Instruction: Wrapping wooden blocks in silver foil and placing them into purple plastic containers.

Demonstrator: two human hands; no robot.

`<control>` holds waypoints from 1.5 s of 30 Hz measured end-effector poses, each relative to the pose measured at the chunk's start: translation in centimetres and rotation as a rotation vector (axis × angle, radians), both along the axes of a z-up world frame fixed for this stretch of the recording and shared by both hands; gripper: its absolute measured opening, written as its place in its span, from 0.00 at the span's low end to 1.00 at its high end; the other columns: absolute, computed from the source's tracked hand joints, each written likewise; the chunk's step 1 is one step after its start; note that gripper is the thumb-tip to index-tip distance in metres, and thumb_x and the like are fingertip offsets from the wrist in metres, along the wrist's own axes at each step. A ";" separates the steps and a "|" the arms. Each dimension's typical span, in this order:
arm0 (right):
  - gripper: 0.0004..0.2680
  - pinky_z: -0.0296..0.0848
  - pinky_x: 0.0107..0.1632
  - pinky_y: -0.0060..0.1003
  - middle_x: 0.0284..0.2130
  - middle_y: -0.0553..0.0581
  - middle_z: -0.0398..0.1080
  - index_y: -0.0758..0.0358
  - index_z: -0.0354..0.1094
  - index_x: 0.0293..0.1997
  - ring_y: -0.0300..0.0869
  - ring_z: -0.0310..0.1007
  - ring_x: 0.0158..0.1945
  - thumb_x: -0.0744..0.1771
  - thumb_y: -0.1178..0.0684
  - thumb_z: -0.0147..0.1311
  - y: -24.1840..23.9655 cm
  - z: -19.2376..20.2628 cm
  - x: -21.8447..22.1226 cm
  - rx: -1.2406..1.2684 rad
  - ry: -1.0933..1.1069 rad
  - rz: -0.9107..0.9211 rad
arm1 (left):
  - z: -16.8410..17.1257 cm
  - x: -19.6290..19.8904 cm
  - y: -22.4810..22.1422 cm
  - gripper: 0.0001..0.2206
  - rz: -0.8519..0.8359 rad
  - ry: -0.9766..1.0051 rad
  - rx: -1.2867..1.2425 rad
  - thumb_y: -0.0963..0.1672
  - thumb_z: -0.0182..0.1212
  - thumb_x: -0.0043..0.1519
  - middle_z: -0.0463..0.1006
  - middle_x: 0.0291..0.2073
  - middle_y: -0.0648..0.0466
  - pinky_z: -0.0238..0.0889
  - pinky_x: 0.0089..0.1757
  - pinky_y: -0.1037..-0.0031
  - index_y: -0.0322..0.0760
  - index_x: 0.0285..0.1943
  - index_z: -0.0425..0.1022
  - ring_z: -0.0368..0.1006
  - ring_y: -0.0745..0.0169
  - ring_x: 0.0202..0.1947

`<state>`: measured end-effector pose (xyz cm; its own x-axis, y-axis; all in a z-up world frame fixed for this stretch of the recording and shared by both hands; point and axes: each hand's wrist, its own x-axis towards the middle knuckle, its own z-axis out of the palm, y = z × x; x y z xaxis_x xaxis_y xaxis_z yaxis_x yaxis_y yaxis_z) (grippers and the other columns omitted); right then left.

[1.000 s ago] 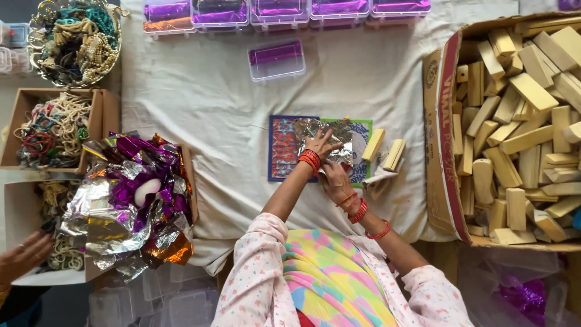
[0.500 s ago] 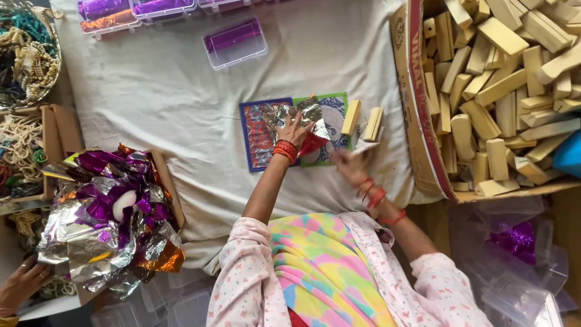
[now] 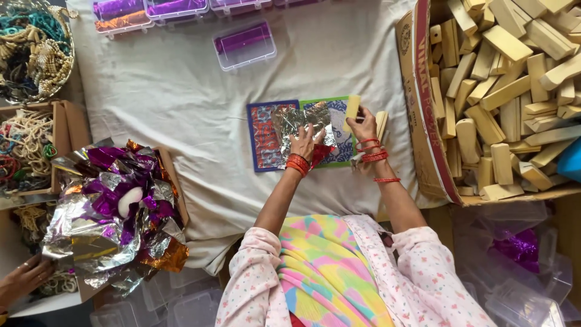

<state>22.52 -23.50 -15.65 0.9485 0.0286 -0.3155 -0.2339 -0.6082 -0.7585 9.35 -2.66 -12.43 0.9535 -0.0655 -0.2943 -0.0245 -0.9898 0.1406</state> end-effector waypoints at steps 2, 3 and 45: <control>0.21 0.83 0.51 0.39 0.51 0.64 0.77 0.65 0.65 0.65 0.51 0.80 0.52 0.65 0.58 0.66 1.8 3.0 -0.4 0.313 -0.214 0.140 | 2.2 -0.6 -0.6 0.27 -0.023 -0.023 0.021 0.52 0.47 0.68 0.52 0.74 0.41 0.56 0.52 0.31 0.63 0.79 0.50 0.52 0.31 0.69; 0.21 0.83 0.51 0.39 0.51 0.64 0.77 0.65 0.65 0.65 0.51 0.80 0.52 0.65 0.58 0.66 3.4 5.0 -0.4 0.314 -0.216 0.139 | 1.7 -0.7 -0.6 0.27 -0.025 -0.026 0.023 0.52 0.47 0.68 0.52 0.74 0.41 0.56 0.52 0.31 0.63 0.79 0.50 0.52 0.31 0.69; 0.03 0.72 0.47 0.43 0.37 0.53 0.77 0.53 0.81 0.38 0.47 0.72 0.42 0.65 0.53 0.61 12.7 6.3 -2.7 -0.266 -0.478 0.856 | 2.5 -5.8 -2.3 0.30 -0.105 -0.070 0.006 0.57 0.52 0.65 0.55 0.72 0.39 0.49 0.56 0.22 0.56 0.76 0.56 0.51 0.34 0.70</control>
<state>19.81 -10.76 -9.32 0.6710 0.7415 -0.0039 0.6516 -0.5921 -0.4741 3.50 -4.93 -9.91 0.9597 -0.1640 -0.2284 -0.1372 -0.9821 0.1289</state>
